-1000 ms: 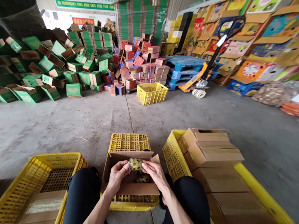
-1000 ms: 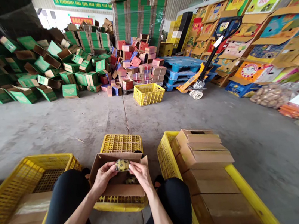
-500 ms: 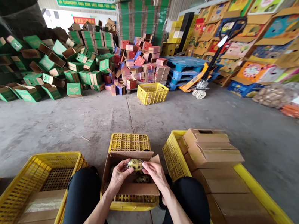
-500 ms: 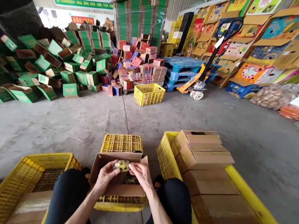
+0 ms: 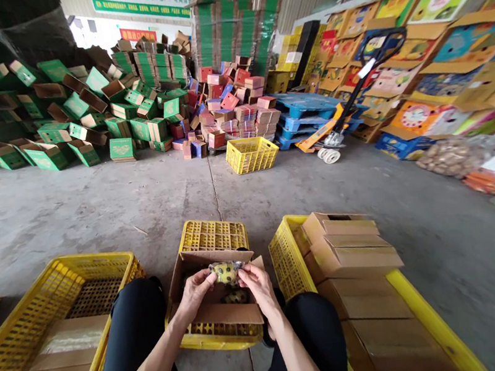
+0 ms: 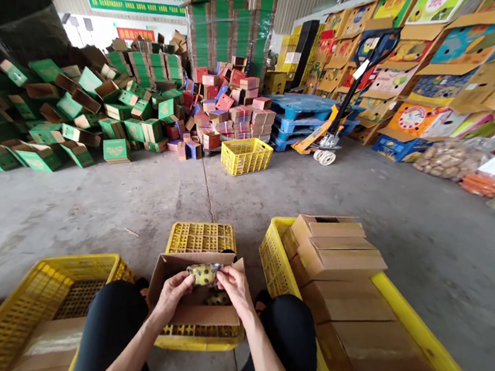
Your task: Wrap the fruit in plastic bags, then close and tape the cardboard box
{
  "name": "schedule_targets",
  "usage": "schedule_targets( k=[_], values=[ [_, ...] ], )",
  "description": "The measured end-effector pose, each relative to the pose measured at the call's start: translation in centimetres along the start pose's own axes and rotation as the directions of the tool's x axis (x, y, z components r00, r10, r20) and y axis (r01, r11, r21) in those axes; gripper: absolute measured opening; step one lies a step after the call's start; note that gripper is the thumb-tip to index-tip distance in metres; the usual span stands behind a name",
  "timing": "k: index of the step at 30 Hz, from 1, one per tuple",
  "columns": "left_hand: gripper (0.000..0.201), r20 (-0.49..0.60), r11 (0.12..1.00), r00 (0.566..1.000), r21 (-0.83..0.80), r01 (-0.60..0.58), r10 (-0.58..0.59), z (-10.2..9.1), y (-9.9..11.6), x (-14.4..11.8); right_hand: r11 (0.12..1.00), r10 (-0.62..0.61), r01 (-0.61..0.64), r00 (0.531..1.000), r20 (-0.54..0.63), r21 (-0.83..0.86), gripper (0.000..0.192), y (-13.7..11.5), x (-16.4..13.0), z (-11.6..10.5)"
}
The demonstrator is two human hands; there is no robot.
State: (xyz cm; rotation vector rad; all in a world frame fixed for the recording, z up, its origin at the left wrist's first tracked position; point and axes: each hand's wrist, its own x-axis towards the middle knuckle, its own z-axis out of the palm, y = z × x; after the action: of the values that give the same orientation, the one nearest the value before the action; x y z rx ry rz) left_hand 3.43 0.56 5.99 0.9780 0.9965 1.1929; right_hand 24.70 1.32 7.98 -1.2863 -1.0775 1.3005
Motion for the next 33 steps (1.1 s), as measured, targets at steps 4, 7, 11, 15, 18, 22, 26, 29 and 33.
schedule_targets(
  k=[4,7,11,15,18,22,26,29,33],
  values=[
    [0.053,-0.001,1.0,1.0,0.008,0.006,-0.006,-0.3,-0.6,0.2,0.997,-0.044,0.041,0.998,-0.041,-0.062,0.05,-0.1,0.0,-0.2],
    [0.056,0.0,1.0,1.0,0.002,0.011,-0.011,-0.5,-1.2,0.4,0.997,-0.053,0.049,0.997,-0.057,-0.067,0.049,-0.1,-0.1,-0.3],
    [0.056,0.006,1.0,1.0,-0.007,0.029,-0.029,-0.7,-1.8,0.5,0.999,-0.006,0.008,1.0,-0.024,0.046,0.049,0.1,-0.1,-0.2],
    [0.056,-0.048,0.997,0.996,-0.018,0.075,-0.076,-0.9,-2.0,0.5,0.996,0.033,-0.032,0.999,-0.003,0.084,0.049,0.2,-0.2,-0.1],
    [0.056,-0.013,0.986,0.992,-0.109,0.123,-0.125,-0.9,-1.9,0.6,0.992,0.054,-0.055,0.998,0.014,0.116,0.05,0.2,-0.1,-0.1],
    [0.054,0.013,0.959,0.986,-0.23,0.167,-0.168,-0.7,-1.7,0.6,0.986,0.076,-0.082,0.996,0.042,0.145,0.049,0.2,-0.1,0.1],
    [0.056,-0.027,0.951,0.985,-0.268,0.155,-0.168,-0.6,-1.8,0.7,0.981,0.096,-0.103,0.994,0.051,0.165,0.05,0.1,-0.2,0.3],
    [0.057,-0.031,0.945,0.983,-0.283,0.164,-0.18,-0.7,-2.0,0.7,0.983,0.096,-0.105,0.993,0.063,0.152,0.05,0.0,-0.3,0.3],
    [0.057,-0.041,0.945,0.982,-0.282,0.165,-0.184,-0.8,-2.0,0.7,0.986,0.095,-0.103,0.993,0.066,0.129,0.051,0.0,-0.3,0.3]
  ],
)
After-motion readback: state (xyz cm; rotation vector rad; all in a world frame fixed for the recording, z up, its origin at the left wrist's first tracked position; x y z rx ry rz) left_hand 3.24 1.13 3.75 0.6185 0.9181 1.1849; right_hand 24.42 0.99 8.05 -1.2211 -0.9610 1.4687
